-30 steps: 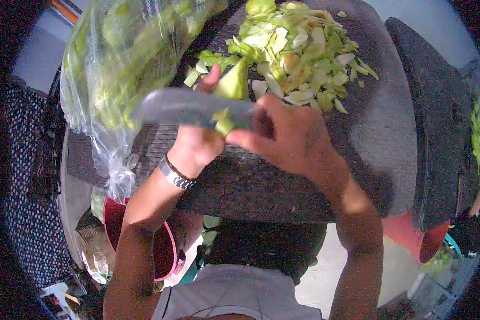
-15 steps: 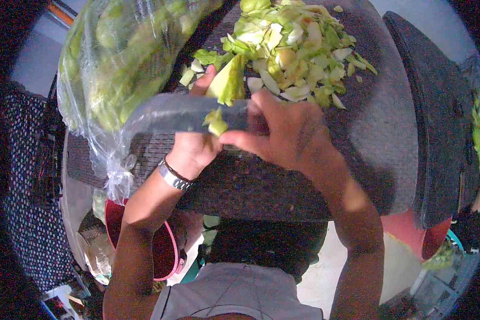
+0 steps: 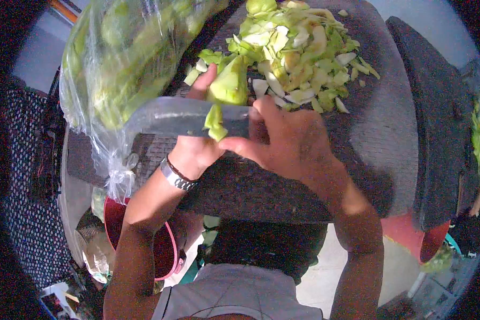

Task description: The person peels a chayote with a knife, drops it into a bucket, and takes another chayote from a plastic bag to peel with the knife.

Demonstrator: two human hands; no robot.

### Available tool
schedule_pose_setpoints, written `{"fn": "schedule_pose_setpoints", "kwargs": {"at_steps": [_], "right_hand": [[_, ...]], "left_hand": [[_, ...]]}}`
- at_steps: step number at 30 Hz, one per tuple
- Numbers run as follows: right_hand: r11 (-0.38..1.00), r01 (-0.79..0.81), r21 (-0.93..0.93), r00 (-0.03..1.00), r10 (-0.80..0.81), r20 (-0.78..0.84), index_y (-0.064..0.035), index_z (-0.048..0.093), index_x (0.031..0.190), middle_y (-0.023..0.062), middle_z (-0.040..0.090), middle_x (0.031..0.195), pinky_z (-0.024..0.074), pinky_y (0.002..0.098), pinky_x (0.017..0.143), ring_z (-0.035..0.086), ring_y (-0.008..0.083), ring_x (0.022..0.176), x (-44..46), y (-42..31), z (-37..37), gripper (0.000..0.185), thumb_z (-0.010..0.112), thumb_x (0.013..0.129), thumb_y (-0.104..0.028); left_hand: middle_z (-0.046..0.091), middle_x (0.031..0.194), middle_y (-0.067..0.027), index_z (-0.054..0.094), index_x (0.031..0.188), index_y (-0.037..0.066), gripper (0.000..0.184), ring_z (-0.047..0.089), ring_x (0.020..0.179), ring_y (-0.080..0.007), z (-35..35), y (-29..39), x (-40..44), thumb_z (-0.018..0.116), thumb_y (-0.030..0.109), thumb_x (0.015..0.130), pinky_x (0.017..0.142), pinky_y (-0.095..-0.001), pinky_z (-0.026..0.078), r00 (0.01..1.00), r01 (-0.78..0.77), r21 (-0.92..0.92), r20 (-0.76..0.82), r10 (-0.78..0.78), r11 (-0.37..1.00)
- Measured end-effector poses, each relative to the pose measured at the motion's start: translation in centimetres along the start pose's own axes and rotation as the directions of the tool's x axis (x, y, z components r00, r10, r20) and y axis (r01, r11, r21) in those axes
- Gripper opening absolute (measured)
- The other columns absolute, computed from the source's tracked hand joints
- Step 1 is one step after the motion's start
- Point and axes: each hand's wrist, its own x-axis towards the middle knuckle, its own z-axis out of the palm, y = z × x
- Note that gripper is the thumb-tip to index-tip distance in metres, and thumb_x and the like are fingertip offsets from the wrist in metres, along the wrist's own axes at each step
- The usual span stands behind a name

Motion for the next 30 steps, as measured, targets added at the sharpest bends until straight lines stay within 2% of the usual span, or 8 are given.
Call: {"fn": "schedule_pose_setpoints", "kwargs": {"at_steps": [7,10,12,14,18,23,26,30], "right_hand": [[0.998,0.044,-0.054,0.999,-0.046,-0.030,-0.0071,0.055,0.093,0.0033,0.067,0.065,0.0541,0.0342,0.052,0.069,0.0210,0.055,-0.1,0.3,0.4,0.046,0.085,0.081,-0.041],[0.997,-0.077,-0.021,0.996,0.077,-0.036,-0.0069,0.056,0.087,0.0045,0.065,0.063,0.0540,0.0406,0.051,0.068,0.0257,0.053,0.3,1.0,-0.1,0.058,0.079,0.080,-0.060],[0.986,-0.162,-0.029,0.985,0.160,-0.060,-0.0065,0.059,0.087,0.0061,0.064,0.063,0.0539,0.0412,0.055,0.067,0.0277,0.056,0.6,1.4,-0.6,0.055,0.076,0.084,-0.059],[0.955,-0.293,-0.040,0.951,0.287,-0.113,-0.0062,0.061,0.088,0.0078,0.064,0.063,0.0537,0.0419,0.058,0.068,0.0290,0.058,1.0,2.5,-1.3,0.054,0.075,0.086,-0.058],[0.865,-0.484,0.134,0.854,0.500,-0.143,-0.0053,0.062,0.092,0.0122,0.065,0.066,0.0530,0.0435,0.060,0.069,0.0298,0.062,1.9,3.2,-3.2,0.050,0.074,0.089,-0.054],[0.975,-0.216,0.056,0.976,0.217,-0.014,-0.0059,0.058,0.089,0.0081,0.066,0.065,0.0549,0.0406,0.057,0.069,0.0268,0.058,0.6,0.0,-1.3,0.051,0.075,0.087,-0.053],[0.994,-0.102,0.048,0.994,0.103,-0.032,-0.0074,0.056,0.086,0.0052,0.066,0.064,0.0550,0.0393,0.054,0.069,0.0260,0.056,0.3,0.3,0.1,0.054,0.077,0.084,-0.058],[0.987,-0.159,-0.036,0.985,0.156,-0.075,-0.0067,0.059,0.088,0.0069,0.067,0.065,0.0554,0.0414,0.057,0.070,0.0286,0.059,0.7,1.5,-0.7,0.055,0.074,0.086,-0.059]], "left_hand": [[0.072,0.109,-0.0107,0.061,0.125,0.005,0.054,0.072,0.093,-0.0238,0.7,-0.5,0.1,0.056,0.051,0.099,0.083,-0.0379,0.059,0.990,-0.044,0.019,-0.137,0.046,0.999],[0.072,0.112,-0.0098,0.062,0.126,0.007,0.051,0.071,0.094,-0.0257,0.2,-0.9,0.7,0.050,0.051,0.101,0.075,-0.0399,0.060,0.952,-0.119,0.056,-0.278,0.130,0.991],[0.071,0.114,-0.0087,0.061,0.127,0.007,0.051,0.071,0.095,-0.0256,-0.3,-1.0,0.9,0.049,0.050,0.102,0.071,-0.0387,0.059,0.915,-0.147,0.045,-0.372,0.153,0.988],[0.071,0.103,-0.0076,0.062,0.123,0.008,0.047,0.070,0.085,-0.0232,-0.2,-0.2,-0.2,0.047,0.049,0.103,0.061,-0.0319,0.055,0.975,0.001,0.050,-0.223,0.010,0.999],[0.071,0.101,-0.0070,0.063,0.120,0.007,0.043,0.070,0.085,-0.0226,1.6,0.1,-0.2,0.049,0.045,0.104,0.066,-0.0343,0.056,0.967,-0.012,0.163,-0.248,0.053,0.987],[0.070,0.119,-0.0072,0.059,0.133,0.009,0.047,0.068,0.108,-0.0214,0.1,-1.7,0.6,0.048,0.045,0.106,0.095,-0.0381,0.055,0.924,-0.185,0.118,-0.316,0.214,0.975],[0.070,0.123,-0.0084,0.056,0.137,0.007,0.049,0.068,0.109,-0.0219,-1.2,-1.5,0.5,0.045,0.044,0.107,0.101,-0.0379,0.053,0.980,-0.097,0.045,-0.168,0.103,0.994],[0.071,0.108,-0.0083,0.059,0.127,0.007,0.047,0.069,0.092,-0.0219,0.0,-1.4,0.6,0.049,0.047,0.105,0.075,-0.0355,0.056,0.946,-0.124,0.122,-0.286,0.155,0.985]]}}
